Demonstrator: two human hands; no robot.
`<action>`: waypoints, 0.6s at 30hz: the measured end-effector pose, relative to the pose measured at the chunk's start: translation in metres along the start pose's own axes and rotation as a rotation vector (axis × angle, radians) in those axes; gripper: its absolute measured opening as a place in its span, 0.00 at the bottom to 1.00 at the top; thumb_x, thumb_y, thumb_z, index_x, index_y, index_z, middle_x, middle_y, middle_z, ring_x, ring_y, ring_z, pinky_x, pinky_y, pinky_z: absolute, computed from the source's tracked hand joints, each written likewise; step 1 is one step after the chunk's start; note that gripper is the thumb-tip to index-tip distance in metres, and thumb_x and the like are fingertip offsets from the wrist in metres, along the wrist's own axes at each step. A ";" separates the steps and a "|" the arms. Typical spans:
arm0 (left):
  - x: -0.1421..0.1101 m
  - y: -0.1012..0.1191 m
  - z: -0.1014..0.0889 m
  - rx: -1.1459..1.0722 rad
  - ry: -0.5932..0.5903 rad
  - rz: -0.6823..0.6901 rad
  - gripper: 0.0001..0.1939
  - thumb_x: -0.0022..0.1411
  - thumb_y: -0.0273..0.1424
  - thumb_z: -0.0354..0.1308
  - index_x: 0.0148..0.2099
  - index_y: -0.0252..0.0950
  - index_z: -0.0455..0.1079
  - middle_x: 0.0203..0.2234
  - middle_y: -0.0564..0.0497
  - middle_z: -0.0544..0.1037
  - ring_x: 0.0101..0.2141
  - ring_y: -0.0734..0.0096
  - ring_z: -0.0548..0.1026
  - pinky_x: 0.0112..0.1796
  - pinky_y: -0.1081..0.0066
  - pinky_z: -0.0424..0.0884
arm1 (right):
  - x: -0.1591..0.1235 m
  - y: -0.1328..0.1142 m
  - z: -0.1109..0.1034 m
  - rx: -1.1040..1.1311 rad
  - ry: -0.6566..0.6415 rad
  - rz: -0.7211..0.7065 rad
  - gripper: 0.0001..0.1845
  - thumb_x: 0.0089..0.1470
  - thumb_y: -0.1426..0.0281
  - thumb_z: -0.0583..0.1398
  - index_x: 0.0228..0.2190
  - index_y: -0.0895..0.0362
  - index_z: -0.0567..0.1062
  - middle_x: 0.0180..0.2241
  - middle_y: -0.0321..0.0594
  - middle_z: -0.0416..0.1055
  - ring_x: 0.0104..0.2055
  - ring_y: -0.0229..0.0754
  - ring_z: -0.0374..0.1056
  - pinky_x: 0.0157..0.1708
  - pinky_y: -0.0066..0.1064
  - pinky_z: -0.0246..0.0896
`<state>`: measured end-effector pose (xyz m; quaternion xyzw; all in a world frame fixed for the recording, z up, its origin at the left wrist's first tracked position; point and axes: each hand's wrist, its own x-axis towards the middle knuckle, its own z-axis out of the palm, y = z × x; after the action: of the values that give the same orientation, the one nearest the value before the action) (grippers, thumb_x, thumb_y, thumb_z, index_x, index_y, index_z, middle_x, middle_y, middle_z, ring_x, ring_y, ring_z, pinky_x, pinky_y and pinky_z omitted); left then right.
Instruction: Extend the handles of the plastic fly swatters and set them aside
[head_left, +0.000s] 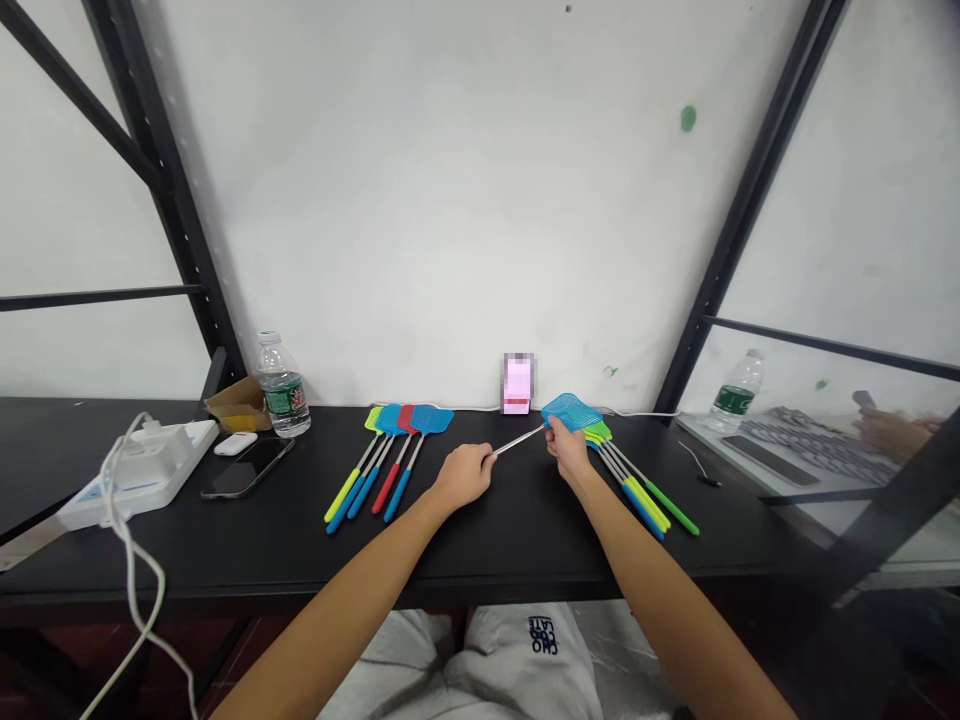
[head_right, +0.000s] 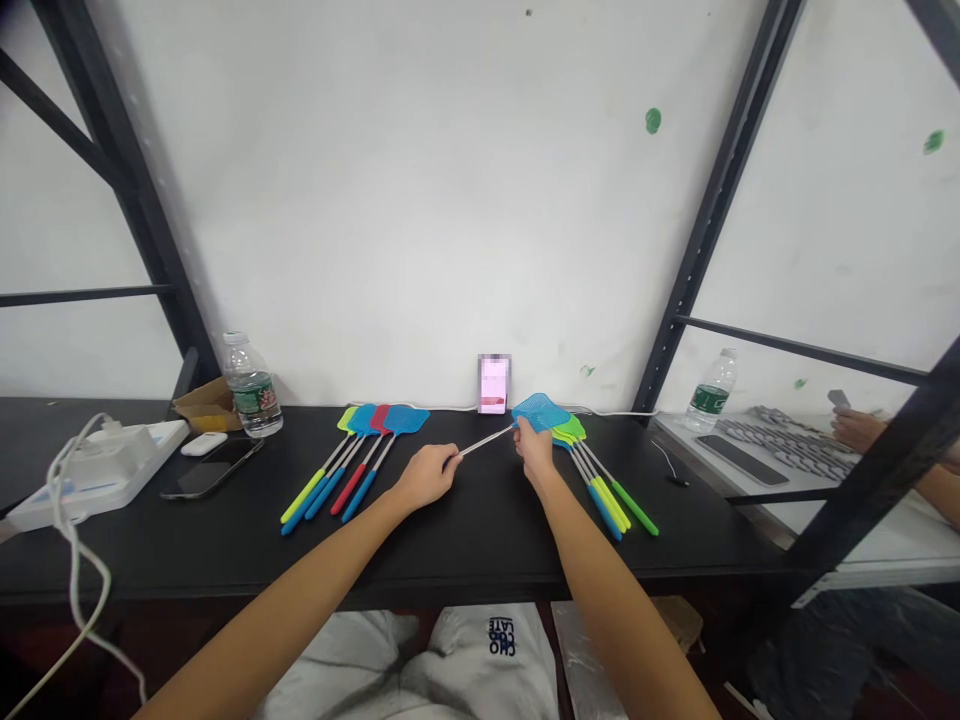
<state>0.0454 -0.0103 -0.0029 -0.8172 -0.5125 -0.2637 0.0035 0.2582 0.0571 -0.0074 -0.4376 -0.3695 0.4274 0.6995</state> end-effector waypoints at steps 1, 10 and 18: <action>0.000 0.000 0.000 0.000 -0.002 -0.003 0.14 0.68 0.35 0.44 0.35 0.39 0.70 0.32 0.49 0.78 0.35 0.64 0.75 0.34 0.70 0.62 | -0.002 0.000 0.001 -0.005 -0.002 0.003 0.14 0.45 0.66 0.63 0.16 0.58 0.66 0.12 0.31 0.59 0.13 0.27 0.46 0.11 0.21 0.37; 0.000 0.001 -0.001 -0.011 -0.018 -0.027 0.14 0.68 0.35 0.45 0.35 0.39 0.70 0.33 0.48 0.78 0.36 0.65 0.75 0.35 0.71 0.62 | -0.009 -0.003 0.005 -0.006 -0.002 0.022 0.15 0.46 0.67 0.63 0.16 0.57 0.65 0.12 0.31 0.59 0.13 0.28 0.46 0.10 0.22 0.37; 0.000 0.002 -0.002 -0.020 -0.020 -0.029 0.14 0.68 0.35 0.45 0.35 0.39 0.70 0.32 0.48 0.78 0.36 0.65 0.75 0.36 0.71 0.63 | -0.011 0.001 0.007 0.015 -0.019 0.013 0.15 0.47 0.68 0.62 0.16 0.58 0.65 0.12 0.31 0.59 0.13 0.27 0.46 0.10 0.21 0.37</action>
<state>0.0462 -0.0115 -0.0009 -0.8123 -0.5216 -0.2607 -0.0136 0.2477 0.0497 -0.0071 -0.4307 -0.3699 0.4390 0.6964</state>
